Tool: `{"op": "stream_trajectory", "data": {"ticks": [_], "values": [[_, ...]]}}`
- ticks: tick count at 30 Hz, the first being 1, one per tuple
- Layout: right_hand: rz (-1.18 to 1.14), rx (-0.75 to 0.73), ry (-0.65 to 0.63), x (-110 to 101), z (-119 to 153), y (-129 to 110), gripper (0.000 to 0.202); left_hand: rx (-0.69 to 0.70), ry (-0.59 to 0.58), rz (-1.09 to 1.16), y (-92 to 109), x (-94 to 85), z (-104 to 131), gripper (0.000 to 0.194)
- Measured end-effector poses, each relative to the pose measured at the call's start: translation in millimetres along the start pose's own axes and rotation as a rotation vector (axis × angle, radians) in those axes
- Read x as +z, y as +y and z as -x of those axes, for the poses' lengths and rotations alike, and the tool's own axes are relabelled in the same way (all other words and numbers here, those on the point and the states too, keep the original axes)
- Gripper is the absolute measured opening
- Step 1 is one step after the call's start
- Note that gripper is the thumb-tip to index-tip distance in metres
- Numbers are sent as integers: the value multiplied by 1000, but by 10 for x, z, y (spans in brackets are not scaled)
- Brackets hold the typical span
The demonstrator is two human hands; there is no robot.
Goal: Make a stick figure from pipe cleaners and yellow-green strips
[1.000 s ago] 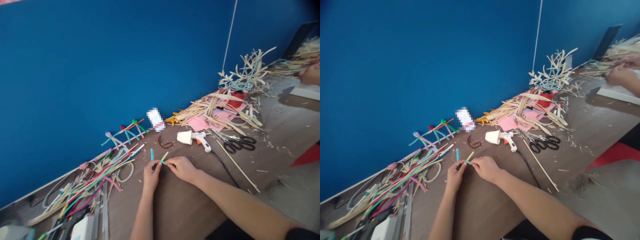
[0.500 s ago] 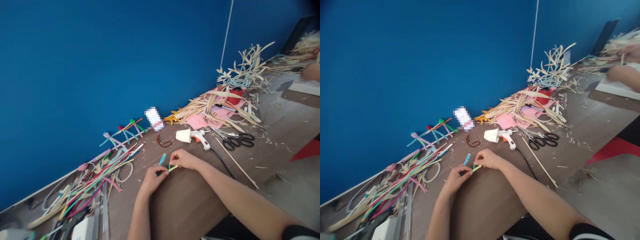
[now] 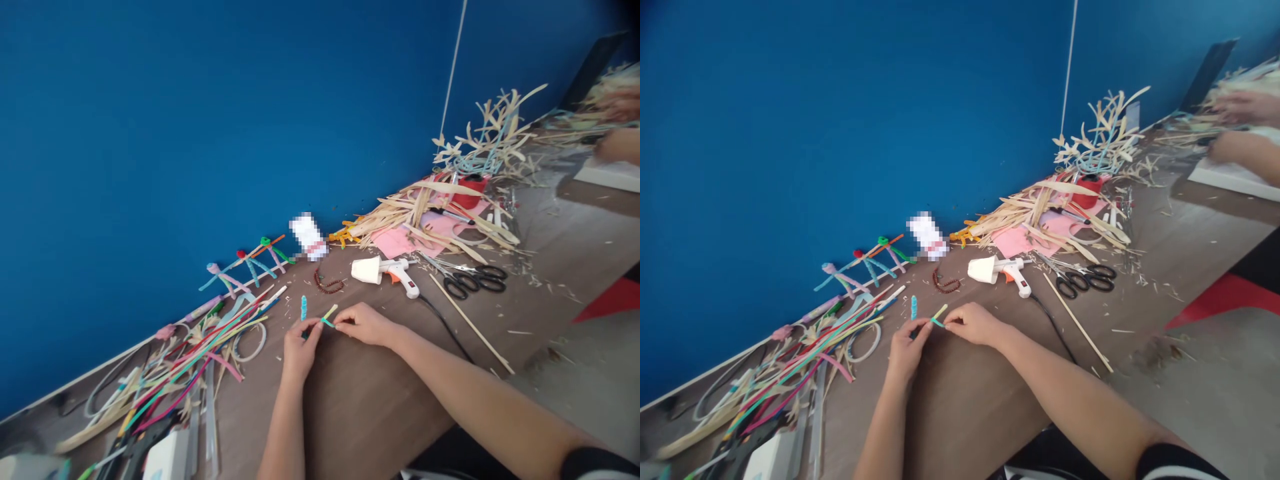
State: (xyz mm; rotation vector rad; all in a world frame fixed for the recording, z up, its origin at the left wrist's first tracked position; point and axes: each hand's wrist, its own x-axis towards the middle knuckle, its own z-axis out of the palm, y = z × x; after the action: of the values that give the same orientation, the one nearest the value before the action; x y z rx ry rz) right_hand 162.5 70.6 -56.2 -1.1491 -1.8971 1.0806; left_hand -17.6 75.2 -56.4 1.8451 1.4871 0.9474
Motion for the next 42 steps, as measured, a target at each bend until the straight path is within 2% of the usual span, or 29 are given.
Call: {"op": "stream_trajectory", "data": {"ticks": [2, 6, 9, 11, 16, 20, 22, 28, 33, 38, 42], "values": [[-29, 45, 28, 17, -23, 42, 24, -18, -53, 108, 9, -19, 17, 22], [-113, 90, 34, 20, -81, 117, 22, -60, -232, 224, 69, -73, 62, 22], [-191, 110, 28, -20, -98, 111, 18, -16, -329, 141, 155, -97, 81, 20], [-209, 131, 34, -50, -94, 90, 17, 32, -349, 41, 206, -91, 83, 19], [-264, 121, 53, -56, -87, 98, 20, 148, -281, -181, 203, -35, 63, 18], [-303, 82, 76, -21, -97, 153, 23, 172, -206, -376, 145, -13, 54, 20], [-295, 60, 82, -12, -99, 166, 22, 193, -210, -409, 140, -8, 56, 20], [-247, 17, 126, -32, -91, 127, 18, 194, -191, -431, 169, -2, 58, 19], [-73, -83, 107, -39, -26, 41, 15, 167, -187, -472, 134, 0, 51, 21], [143, -178, 151, 16, 45, 7, 16, 48, -80, -347, 33, 11, 29, 22], [181, -135, 194, 52, 25, 48, 15, 17, -1, -182, 0, 14, 5, 21]]}}
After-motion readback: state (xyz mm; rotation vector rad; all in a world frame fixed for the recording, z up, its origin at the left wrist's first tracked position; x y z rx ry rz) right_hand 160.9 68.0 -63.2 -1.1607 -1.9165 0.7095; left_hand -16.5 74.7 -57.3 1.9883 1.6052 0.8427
